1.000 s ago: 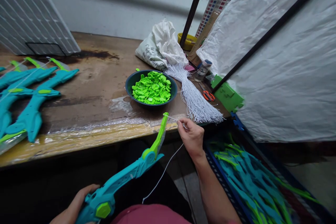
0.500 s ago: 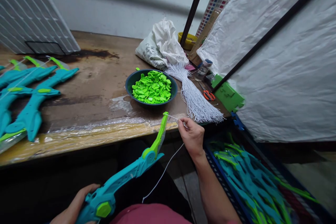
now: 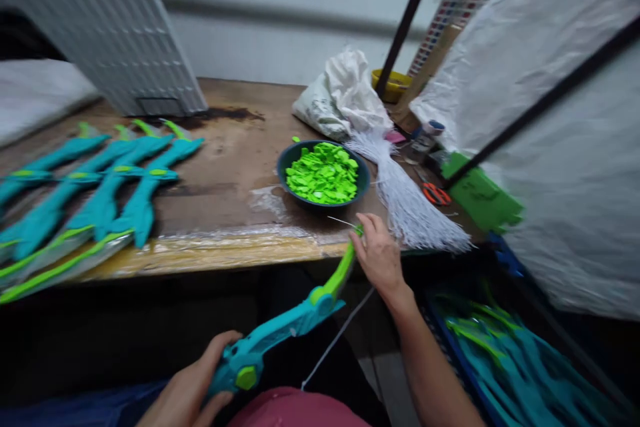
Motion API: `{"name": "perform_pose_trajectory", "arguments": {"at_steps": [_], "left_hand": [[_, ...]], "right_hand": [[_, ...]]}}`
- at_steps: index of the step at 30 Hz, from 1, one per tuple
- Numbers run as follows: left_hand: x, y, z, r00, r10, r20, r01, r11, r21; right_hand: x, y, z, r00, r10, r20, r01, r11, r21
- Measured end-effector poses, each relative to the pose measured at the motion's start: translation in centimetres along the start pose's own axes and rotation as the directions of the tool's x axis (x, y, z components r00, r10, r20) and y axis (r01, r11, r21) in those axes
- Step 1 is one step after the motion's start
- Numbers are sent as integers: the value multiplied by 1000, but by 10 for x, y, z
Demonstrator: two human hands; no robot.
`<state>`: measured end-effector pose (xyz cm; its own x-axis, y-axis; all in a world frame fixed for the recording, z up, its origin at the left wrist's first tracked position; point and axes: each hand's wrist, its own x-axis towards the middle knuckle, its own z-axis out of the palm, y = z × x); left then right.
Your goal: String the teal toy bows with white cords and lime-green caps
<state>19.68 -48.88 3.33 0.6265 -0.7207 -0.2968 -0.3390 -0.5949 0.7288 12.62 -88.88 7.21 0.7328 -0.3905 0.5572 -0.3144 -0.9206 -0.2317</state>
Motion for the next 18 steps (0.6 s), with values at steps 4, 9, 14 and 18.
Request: {"name": "perform_pose_trajectory", "arguments": {"at_steps": [4, 9, 14, 18], "left_hand": [[-1, 33, -6, 1000, -12, 24, 12, 999, -35], [-1, 32, 1, 1000, -16, 27, 18, 998, -55], [4, -1, 6, 872, 139, -469, -76, 986, 151], [3, -36, -17, 352, 66, -934, 269, 948, 168]], "right_hand": [[-4, 18, 20, 990, -53, 131, 63, 995, -77], [-18, 39, 22, 984, -178, 24, 180, 972, -151], [-38, 55, 0, 991, -108, -85, 83, 964, -254], [-47, 64, -9, 993, -61, -103, 36, 972, -231]]}}
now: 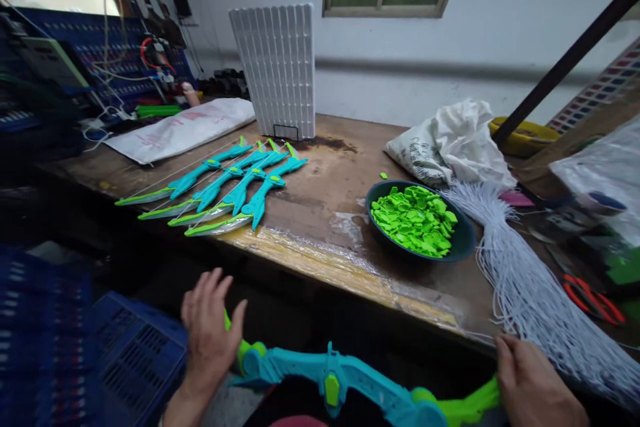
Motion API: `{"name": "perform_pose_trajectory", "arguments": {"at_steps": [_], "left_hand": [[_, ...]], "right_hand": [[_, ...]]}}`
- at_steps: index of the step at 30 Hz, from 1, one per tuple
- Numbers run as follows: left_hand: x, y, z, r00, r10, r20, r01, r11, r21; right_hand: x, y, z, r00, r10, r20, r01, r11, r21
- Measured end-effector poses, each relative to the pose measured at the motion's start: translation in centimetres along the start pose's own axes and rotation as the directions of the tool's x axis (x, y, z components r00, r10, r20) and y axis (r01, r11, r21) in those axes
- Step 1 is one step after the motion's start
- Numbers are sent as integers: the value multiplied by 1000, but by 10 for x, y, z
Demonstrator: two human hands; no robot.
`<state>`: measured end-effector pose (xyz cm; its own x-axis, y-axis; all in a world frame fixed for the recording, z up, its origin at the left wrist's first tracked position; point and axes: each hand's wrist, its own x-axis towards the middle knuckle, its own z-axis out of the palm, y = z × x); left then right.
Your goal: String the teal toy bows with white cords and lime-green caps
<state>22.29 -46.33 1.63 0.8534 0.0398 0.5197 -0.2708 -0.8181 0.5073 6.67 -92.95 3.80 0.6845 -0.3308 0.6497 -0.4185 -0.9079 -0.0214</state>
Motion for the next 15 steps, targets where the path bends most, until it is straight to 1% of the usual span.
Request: {"name": "perform_pose_trajectory", "arguments": {"at_steps": [1, 2, 3, 4, 5, 6, 7, 9, 11, 13, 14, 15], "left_hand": [[4, -11, 0, 985, -158, -69, 156, 987, -25], [6, -22, 0, 934, -349, -82, 339, 934, -112], [7, -32, 2, 846, -532, -37, 511, 829, -227], [6, -41, 4, 739, -672, 47, 644, 686, -339], [4, -48, 7, 640, -754, 148, 730, 535, -425], [1, -54, 10, 565, -788, 244, 776, 407, -482], [-2, -58, 13, 521, -793, 316, 796, 318, -515], [-7, -61, 17, 486, -781, 392, 792, 205, -575], [-9, -58, 17, 474, -788, 393, 750, 127, -649], [-6, -52, 13, 483, -799, 358, 692, 98, -715], [-3, -48, 9, 496, -797, 346, 661, 88, -745], [1, -42, 5, 517, -786, 340, 630, 80, -773]], "right_hand": [[-1, 0, 0, 1000, -3, -13, 3, 1000, -9], [-1, -1, 0, 999, -9, -32, 8, 1000, -28], [0, -3, 0, 999, -16, -50, 14, 999, -46], [0, -4, 1, 997, -27, -66, 23, 998, -58], [0, -5, 2, 997, -35, -72, 31, 997, -65], [1, -6, 3, 996, -40, -74, 35, 997, -66], [1, -6, 4, 996, -39, -74, 35, 997, -64], [2, -4, 6, 997, -39, -68, 35, 998, -56], [5, -1, 7, 994, -87, -64, 83, 995, -57], [9, -3, 7, 983, -168, -75, 163, 984, -74], [12, -7, 6, 976, -199, -87, 193, 979, -68], [16, -14, 4, 971, -213, -109, 211, 977, -34]]}}
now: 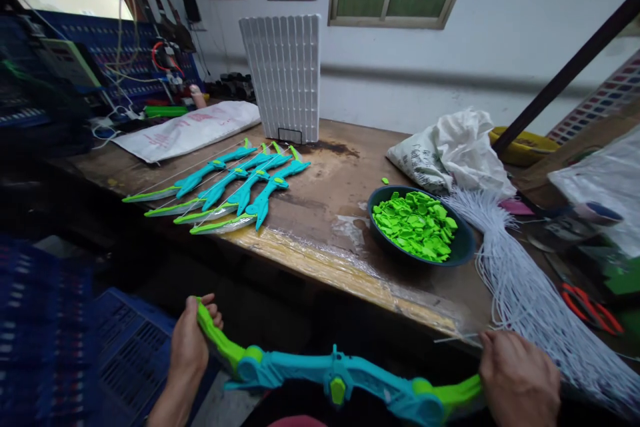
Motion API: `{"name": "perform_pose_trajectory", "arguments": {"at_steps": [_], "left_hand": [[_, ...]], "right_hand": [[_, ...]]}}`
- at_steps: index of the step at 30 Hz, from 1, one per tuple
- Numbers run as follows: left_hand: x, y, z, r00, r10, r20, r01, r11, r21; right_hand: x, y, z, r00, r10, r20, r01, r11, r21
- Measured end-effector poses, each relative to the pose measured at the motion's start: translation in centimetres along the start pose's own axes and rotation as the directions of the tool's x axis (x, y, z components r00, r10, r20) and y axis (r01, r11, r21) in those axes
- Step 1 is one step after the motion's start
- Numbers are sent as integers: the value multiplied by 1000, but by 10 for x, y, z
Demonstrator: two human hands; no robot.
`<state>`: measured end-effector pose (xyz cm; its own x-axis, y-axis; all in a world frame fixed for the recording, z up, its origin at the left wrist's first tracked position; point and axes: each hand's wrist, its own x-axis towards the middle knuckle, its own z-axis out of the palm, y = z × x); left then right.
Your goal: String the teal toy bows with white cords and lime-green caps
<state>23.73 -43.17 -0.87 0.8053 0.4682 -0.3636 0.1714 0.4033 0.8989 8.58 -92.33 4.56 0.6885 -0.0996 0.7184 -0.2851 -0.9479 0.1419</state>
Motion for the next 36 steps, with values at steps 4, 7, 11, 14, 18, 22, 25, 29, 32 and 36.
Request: {"name": "perform_pose_trajectory", "arguments": {"at_steps": [4, 7, 11, 14, 18, 22, 25, 29, 32, 36], "left_hand": [[-25, 27, 25, 984, 132, 121, -118, 987, -113], [-54, 45, 49, 932, 258, 257, -223, 962, -158], [-95, 62, 74, 798, 373, 473, -305, 927, -217], [-119, 71, 83, 711, 388, 587, -303, 922, -241], [-138, 79, 86, 624, 391, 676, -190, 916, -354], [-147, 84, 80, 559, 414, 718, -86, 891, -446], [-149, 86, 75, 511, 436, 741, -79, 882, -465], [-146, 87, 70, 457, 469, 755, -97, 871, -482], [-145, 88, 70, 467, 458, 757, -78, 873, -481], [-146, 87, 75, 530, 438, 726, -68, 876, -478]], "right_hand": [[32, -47, -13, 999, 20, -29, -7, 920, 392], [67, -100, -30, 999, -30, 22, 7, 746, 666], [111, -166, -59, 988, -149, 34, 33, 425, 905], [129, -204, -82, 974, -222, 36, 22, 254, 967], [133, -231, -109, 973, -226, 48, -15, 144, 989], [128, -238, -123, 972, -230, 53, -29, 108, 994], [125, -236, -128, 966, -256, 48, -29, 77, 997], [122, -233, -132, 951, -307, 14, -5, 31, 1000], [118, -235, -133, 921, -389, -26, 46, 41, 998], [111, -241, -130, 895, -442, -61, 115, 95, 989]]}}
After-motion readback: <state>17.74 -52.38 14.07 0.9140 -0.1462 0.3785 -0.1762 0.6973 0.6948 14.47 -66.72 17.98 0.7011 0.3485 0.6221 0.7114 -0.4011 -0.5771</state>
